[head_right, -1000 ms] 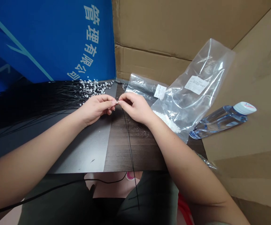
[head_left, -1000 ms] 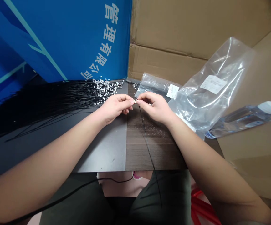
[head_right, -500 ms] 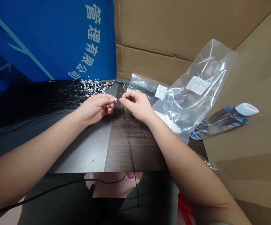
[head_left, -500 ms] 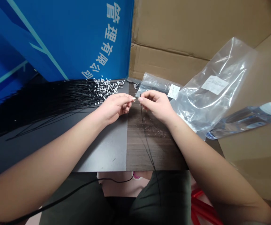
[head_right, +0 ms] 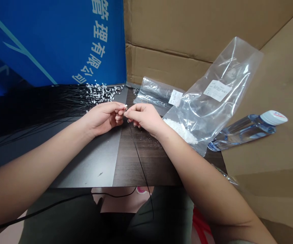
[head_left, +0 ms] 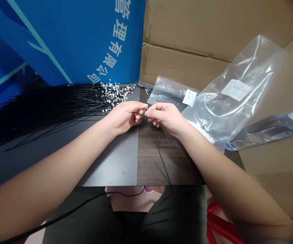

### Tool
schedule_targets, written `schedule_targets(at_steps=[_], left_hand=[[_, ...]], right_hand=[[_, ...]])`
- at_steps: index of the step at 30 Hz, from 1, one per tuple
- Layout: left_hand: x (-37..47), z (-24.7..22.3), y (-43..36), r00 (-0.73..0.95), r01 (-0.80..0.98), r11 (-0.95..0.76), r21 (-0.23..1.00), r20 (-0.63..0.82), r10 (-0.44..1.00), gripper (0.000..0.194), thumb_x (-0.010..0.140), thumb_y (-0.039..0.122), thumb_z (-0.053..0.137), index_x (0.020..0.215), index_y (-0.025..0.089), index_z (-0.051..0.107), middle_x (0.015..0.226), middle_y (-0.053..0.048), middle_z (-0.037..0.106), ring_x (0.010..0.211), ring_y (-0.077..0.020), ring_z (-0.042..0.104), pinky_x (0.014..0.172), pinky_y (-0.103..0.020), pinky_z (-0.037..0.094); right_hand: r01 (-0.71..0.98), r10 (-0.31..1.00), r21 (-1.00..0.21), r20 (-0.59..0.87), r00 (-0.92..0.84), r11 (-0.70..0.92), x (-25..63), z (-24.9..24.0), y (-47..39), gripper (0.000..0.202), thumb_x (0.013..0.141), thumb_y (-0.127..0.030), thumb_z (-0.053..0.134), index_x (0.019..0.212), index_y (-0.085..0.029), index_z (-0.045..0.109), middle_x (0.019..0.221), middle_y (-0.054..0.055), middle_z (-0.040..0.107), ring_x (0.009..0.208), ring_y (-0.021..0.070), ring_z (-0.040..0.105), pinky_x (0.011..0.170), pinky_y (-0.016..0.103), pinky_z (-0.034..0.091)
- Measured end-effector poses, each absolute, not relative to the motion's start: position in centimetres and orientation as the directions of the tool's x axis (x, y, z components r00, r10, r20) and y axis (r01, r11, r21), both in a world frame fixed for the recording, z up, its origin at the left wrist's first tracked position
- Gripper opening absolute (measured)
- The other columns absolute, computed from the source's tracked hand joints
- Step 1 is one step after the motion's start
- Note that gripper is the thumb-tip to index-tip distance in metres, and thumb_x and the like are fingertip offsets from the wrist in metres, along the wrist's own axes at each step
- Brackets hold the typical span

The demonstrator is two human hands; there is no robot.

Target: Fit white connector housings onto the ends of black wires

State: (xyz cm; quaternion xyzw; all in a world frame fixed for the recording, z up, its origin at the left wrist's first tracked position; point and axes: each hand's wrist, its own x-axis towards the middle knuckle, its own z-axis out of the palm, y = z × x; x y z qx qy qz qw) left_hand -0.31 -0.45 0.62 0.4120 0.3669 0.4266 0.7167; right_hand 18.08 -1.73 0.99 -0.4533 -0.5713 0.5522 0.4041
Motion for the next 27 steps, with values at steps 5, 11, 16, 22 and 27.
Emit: schedule_targets(at_steps=[5,11,16,22,27], left_hand=[[-0.33,0.46,-0.36,0.362,-0.290,0.276,0.916,-0.162,0.918,0.020,0.079,0.019,0.077,0.066,0.015,0.062,0.065,0.001,0.052,0.054,-0.0069,0.045,0.052,-0.022,0.038],[-0.47,0.31,-0.32,0.375,-0.283,0.266,0.922,-0.149,0.915,0.021,0.079,0.021,0.078,0.067,0.015,0.061,0.066,0.001,0.053,0.055,-0.0072,0.045,0.053,-0.022,0.038],[-0.45,0.26,-0.35,0.383,-0.275,0.256,0.927,-0.138,0.913,0.021,0.080,0.020,0.077,0.068,0.015,0.061,0.067,0.001,0.052,0.055,-0.0072,0.046,0.053,-0.022,0.038],[-0.44,0.25,-0.41,0.373,-0.252,0.235,0.939,-0.130,0.919,0.022,0.078,0.022,0.079,0.067,0.016,0.061,0.067,0.001,0.053,0.056,-0.0076,0.045,0.054,-0.023,0.038],[-0.38,0.28,-0.37,0.359,-0.246,0.230,0.942,-0.132,0.924,0.022,0.078,0.022,0.079,0.066,0.016,0.061,0.065,0.001,0.053,0.055,-0.0078,0.045,0.054,-0.023,0.038]], right_hand=[[0.074,0.966,-0.997,-0.041,-0.256,-0.023,18.11,0.76,-1.49,0.016,0.074,-0.028,0.081,0.072,-0.018,0.069,0.063,-0.001,0.065,0.049,0.0080,0.049,0.045,0.025,0.034],[0.062,0.962,-0.997,-0.052,-0.267,-0.037,18.18,0.68,-1.48,0.016,0.074,-0.028,0.082,0.072,-0.018,0.069,0.063,-0.001,0.065,0.050,0.0082,0.049,0.046,0.025,0.034],[0.055,0.960,-0.997,-0.060,-0.272,-0.047,18.11,0.79,-1.63,0.015,0.073,-0.027,0.081,0.070,-0.019,0.069,0.062,-0.002,0.063,0.050,0.0084,0.049,0.047,0.026,0.034],[0.066,0.958,-0.997,-0.065,-0.280,-0.048,18.15,0.85,-1.57,0.015,0.073,-0.026,0.080,0.069,-0.019,0.068,0.062,-0.001,0.064,0.051,0.0087,0.048,0.048,0.026,0.034],[0.070,0.957,-0.996,-0.066,-0.282,-0.049,18.11,0.89,-1.60,0.014,0.074,-0.025,0.080,0.069,-0.019,0.068,0.061,-0.001,0.063,0.050,0.0090,0.047,0.048,0.027,0.034]])
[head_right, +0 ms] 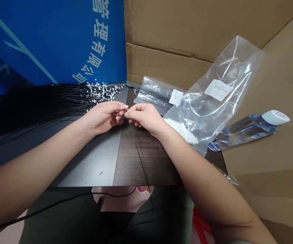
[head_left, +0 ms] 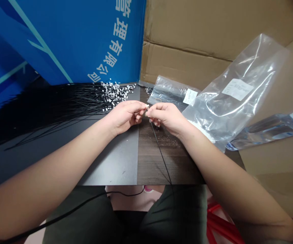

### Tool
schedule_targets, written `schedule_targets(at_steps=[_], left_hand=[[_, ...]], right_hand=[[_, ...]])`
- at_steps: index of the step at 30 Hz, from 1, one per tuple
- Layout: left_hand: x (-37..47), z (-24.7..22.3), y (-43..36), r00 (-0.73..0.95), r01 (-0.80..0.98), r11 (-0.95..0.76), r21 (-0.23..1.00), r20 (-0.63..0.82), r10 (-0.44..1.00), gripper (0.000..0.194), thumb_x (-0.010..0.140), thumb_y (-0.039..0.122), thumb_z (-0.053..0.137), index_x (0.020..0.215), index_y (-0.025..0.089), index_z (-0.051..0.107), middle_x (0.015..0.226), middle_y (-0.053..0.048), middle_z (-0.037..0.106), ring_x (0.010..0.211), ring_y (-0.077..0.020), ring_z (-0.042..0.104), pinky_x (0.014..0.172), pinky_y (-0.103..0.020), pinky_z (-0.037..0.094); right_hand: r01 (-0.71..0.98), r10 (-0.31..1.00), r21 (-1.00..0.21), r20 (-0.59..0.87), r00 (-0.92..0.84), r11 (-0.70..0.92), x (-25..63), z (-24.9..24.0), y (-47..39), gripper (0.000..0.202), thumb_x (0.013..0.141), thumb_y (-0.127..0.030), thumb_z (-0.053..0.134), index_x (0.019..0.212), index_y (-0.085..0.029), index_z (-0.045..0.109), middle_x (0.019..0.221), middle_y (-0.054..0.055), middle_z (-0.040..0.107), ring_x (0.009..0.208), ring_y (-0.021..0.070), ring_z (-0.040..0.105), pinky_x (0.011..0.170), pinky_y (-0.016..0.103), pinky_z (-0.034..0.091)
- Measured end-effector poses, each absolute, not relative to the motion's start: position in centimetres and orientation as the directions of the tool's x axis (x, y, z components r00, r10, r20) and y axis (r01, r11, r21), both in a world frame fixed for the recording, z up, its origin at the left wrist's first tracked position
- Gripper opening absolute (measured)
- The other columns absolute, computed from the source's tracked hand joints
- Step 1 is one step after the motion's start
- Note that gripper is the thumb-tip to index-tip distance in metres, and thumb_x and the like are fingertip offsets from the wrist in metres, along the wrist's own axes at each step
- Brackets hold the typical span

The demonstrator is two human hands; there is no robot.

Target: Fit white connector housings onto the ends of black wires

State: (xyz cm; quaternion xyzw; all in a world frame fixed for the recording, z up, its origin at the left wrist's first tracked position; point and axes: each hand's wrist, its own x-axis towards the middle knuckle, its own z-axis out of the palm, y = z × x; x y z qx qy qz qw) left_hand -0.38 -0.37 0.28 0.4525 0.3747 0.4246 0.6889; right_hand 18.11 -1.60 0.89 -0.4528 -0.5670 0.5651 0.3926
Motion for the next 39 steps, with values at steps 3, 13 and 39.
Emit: schedule_targets(at_steps=[3,13,39], left_hand=[[-0.39,0.29,-0.35,0.363,-0.251,0.236,0.939,-0.135,0.922,0.021,0.078,0.021,0.078,0.067,0.015,0.062,0.066,0.001,0.053,0.055,-0.0076,0.046,0.054,-0.023,0.038],[-0.35,0.60,-0.49,0.357,-0.258,0.238,0.937,-0.136,0.924,0.020,0.077,0.019,0.077,0.066,0.015,0.061,0.065,0.001,0.053,0.055,-0.0075,0.046,0.053,-0.022,0.037],[-0.30,0.57,-0.60,0.373,-0.268,0.230,0.936,-0.119,0.920,0.022,0.078,0.020,0.078,0.066,0.015,0.061,0.065,0.001,0.052,0.055,-0.0076,0.047,0.053,-0.022,0.039]], right_hand=[[0.068,0.957,-0.996,-0.067,-0.281,-0.050,18.10,0.91,-1.63,0.013,0.073,-0.025,0.079,0.069,-0.019,0.068,0.061,-0.001,0.063,0.050,0.0089,0.047,0.048,0.027,0.033],[0.057,0.954,-0.997,-0.059,-0.295,-0.045,18.38,0.71,-1.48,0.014,0.075,-0.025,0.080,0.071,-0.019,0.069,0.063,-0.001,0.063,0.051,0.0092,0.048,0.049,0.027,0.033],[0.013,0.946,-0.998,-0.067,-0.317,-0.066,18.32,0.62,-1.43,0.015,0.075,-0.025,0.082,0.070,-0.018,0.069,0.062,-0.001,0.064,0.050,0.0085,0.049,0.049,0.026,0.033]])
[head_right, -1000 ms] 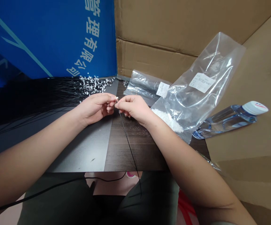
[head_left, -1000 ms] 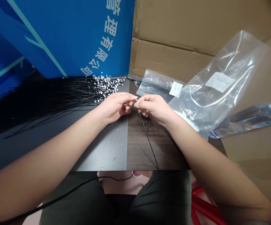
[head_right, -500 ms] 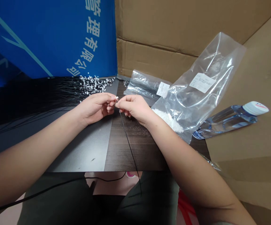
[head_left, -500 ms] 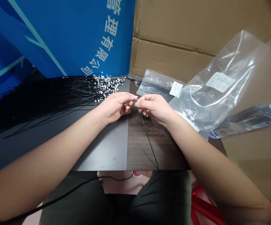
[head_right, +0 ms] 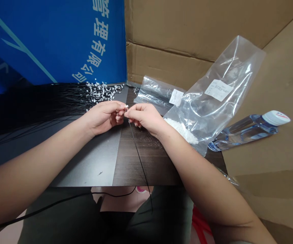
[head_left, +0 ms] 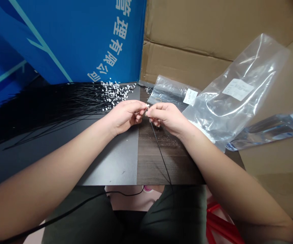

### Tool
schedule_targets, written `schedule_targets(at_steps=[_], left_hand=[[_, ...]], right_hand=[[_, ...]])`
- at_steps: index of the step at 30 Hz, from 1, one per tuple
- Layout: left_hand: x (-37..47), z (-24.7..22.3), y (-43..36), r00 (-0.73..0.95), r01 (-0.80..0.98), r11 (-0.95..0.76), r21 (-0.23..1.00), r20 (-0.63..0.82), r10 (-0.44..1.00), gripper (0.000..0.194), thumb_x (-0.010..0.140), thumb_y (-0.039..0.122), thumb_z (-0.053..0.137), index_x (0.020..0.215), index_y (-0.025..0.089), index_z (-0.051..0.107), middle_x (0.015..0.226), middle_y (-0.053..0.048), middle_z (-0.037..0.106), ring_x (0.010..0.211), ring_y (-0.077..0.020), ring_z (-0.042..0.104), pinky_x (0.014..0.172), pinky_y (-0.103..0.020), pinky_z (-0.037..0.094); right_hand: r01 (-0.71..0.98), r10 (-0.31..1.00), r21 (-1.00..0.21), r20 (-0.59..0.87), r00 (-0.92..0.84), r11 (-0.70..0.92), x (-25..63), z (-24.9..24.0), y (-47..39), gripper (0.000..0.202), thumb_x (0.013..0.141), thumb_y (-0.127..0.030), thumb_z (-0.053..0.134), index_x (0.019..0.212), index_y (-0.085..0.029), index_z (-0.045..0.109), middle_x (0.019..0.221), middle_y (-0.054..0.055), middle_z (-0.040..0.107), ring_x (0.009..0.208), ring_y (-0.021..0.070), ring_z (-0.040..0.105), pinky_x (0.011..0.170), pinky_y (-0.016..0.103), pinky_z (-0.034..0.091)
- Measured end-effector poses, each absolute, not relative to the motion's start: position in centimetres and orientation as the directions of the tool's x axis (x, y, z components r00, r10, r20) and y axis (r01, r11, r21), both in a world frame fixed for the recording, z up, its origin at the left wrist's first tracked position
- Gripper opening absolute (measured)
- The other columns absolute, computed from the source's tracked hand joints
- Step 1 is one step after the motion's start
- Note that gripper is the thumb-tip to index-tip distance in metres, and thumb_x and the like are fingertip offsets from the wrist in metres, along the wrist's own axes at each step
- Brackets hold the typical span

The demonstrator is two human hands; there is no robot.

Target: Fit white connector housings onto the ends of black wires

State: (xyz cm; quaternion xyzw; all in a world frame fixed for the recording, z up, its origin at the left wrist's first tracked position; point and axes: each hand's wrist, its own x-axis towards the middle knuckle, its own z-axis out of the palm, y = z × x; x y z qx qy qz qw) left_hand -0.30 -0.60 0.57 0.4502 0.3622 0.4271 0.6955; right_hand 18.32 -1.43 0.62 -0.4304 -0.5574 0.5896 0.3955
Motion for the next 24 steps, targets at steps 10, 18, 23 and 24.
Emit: schedule_targets(at_steps=[10,18,23,24], left_hand=[[-0.26,0.56,-0.62,0.350,-0.234,0.200,0.952,-0.109,0.930,0.017,0.078,0.019,0.076,0.067,0.014,0.064,0.065,0.001,0.053,0.055,-0.0075,0.047,0.054,-0.022,0.038],[-0.21,0.56,-0.76,0.339,-0.225,0.187,0.956,-0.103,0.935,0.010,0.076,0.017,0.077,0.071,0.014,0.069,0.065,0.001,0.055,0.056,-0.0070,0.048,0.054,-0.020,0.038],[-0.27,0.59,-0.73,0.339,-0.228,0.176,0.958,-0.091,0.936,0.008,0.076,0.018,0.077,0.072,0.014,0.071,0.064,0.001,0.055,0.056,-0.0074,0.048,0.054,-0.021,0.038],[-0.28,0.63,-0.73,0.340,-0.229,0.176,0.957,-0.091,0.936,0.008,0.076,0.018,0.077,0.072,0.014,0.071,0.064,0.001,0.055,0.056,-0.0075,0.048,0.054,-0.021,0.038]], right_hand=[[0.010,0.941,-0.996,-0.084,-0.327,-0.085,18.45,0.74,-1.56,0.013,0.073,-0.023,0.080,0.069,-0.018,0.069,0.061,-0.001,0.063,0.050,0.0087,0.049,0.048,0.026,0.033],[0.008,0.940,-0.995,-0.100,-0.327,-0.104,18.42,0.79,-1.53,0.014,0.072,-0.024,0.081,0.068,-0.018,0.069,0.061,0.000,0.063,0.050,0.0086,0.049,0.048,0.026,0.033],[-0.004,0.937,-0.992,-0.119,-0.328,-0.128,18.43,0.84,-1.64,0.014,0.072,-0.024,0.081,0.069,-0.018,0.069,0.061,0.000,0.063,0.050,0.0083,0.048,0.047,0.025,0.033],[-0.003,0.938,-0.991,-0.124,-0.324,-0.132,18.41,0.90,-1.67,0.014,0.072,-0.024,0.081,0.069,-0.018,0.069,0.061,0.000,0.063,0.050,0.0082,0.048,0.047,0.025,0.033]])
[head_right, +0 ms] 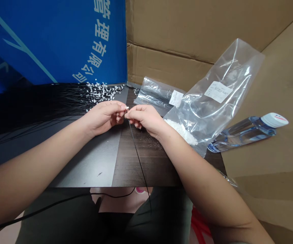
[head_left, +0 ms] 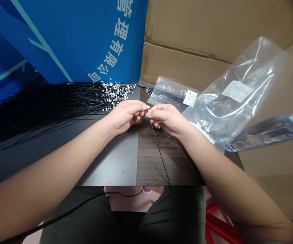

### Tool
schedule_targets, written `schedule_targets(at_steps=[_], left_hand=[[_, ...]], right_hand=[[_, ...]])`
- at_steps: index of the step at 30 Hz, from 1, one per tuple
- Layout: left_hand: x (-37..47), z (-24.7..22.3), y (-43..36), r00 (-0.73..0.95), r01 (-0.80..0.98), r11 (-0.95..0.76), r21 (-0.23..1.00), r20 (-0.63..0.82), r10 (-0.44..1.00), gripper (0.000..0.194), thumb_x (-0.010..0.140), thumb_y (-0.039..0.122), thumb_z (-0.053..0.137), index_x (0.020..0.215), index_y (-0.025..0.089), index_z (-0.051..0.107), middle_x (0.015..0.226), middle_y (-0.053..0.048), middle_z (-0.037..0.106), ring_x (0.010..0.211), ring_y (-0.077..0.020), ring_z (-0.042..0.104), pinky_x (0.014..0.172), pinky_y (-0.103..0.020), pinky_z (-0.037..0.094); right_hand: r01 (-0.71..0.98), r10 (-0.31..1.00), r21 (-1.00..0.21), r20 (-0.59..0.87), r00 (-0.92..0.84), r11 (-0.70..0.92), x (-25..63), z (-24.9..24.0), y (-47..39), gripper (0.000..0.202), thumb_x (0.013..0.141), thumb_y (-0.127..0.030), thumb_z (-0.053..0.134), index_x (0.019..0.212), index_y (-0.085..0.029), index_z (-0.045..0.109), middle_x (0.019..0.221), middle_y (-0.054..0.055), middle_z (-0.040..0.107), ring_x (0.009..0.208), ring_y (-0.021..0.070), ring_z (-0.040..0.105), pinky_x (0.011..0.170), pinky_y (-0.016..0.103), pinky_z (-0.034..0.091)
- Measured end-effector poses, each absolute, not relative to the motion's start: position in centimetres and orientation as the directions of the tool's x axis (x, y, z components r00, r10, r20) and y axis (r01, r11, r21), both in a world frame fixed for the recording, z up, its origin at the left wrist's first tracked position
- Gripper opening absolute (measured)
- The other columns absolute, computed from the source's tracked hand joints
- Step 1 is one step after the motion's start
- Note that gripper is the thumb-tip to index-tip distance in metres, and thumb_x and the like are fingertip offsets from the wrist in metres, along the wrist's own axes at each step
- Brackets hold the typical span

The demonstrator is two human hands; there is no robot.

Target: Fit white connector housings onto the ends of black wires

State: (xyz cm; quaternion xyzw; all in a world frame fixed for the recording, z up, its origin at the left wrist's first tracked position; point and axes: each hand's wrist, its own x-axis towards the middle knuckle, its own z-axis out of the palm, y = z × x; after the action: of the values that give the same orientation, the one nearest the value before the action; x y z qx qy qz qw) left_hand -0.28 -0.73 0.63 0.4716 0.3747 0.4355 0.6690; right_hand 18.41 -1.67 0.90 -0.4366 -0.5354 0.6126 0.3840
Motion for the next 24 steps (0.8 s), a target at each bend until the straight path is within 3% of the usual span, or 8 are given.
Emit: schedule_targets(at_steps=[24], left_hand=[[-0.02,0.64,-0.77,0.247,-0.190,0.072,0.979,-0.023,0.969,0.013,0.073,0.022,0.076,0.068,0.016,0.067,0.063,0.001,0.056,0.054,-0.0080,0.047,0.052,-0.023,0.034]], right_hand=[[-0.050,0.949,-0.991,-0.100,-0.299,-0.120,18.30,0.71,-1.58,0.014,0.075,-0.026,0.082,0.074,-0.018,0.071,0.065,0.000,0.065,0.052,0.0076,0.048,0.049,0.026,0.031]])
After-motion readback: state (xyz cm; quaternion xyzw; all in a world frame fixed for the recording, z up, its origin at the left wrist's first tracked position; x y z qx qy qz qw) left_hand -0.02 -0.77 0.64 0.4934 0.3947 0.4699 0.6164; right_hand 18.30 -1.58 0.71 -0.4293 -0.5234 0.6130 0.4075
